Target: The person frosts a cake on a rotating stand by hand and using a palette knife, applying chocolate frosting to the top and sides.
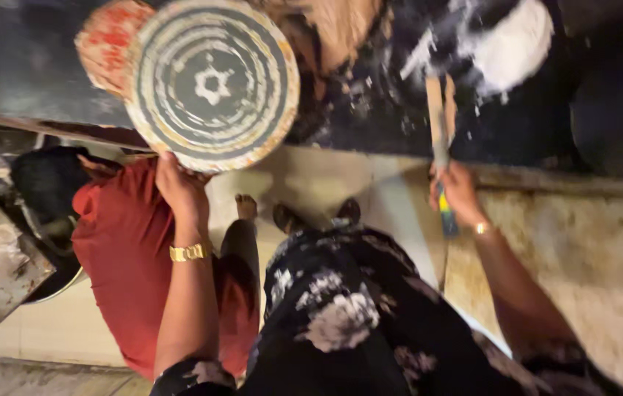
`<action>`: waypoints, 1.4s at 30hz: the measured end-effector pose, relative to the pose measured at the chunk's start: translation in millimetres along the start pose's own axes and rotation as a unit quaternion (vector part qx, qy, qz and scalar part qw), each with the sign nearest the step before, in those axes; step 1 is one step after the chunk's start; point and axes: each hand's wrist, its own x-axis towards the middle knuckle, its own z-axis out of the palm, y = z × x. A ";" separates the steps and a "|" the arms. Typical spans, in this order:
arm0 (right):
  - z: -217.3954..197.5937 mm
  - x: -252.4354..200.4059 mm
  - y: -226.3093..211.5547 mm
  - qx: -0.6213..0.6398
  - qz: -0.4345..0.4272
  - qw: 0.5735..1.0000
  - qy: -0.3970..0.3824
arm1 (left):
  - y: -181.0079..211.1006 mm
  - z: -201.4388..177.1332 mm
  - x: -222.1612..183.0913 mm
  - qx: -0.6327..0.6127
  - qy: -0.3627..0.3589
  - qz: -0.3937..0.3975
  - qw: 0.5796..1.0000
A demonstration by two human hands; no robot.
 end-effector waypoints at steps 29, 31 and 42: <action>194.2 -38.0 -209.0 -0.419 -0.533 0.730 -0.085 | -90.0 75.3 -78.1 0.146 -0.120 -0.075 0.979; 198.0 -43.9 -208.3 -0.411 -0.538 0.731 -0.089 | -58.8 38.1 -56.1 0.037 -0.045 -0.061 0.996; 211.3 -64.3 -204.0 -0.407 -0.507 0.754 -0.088 | -70.5 69.3 -80.0 0.178 -0.095 0.013 0.979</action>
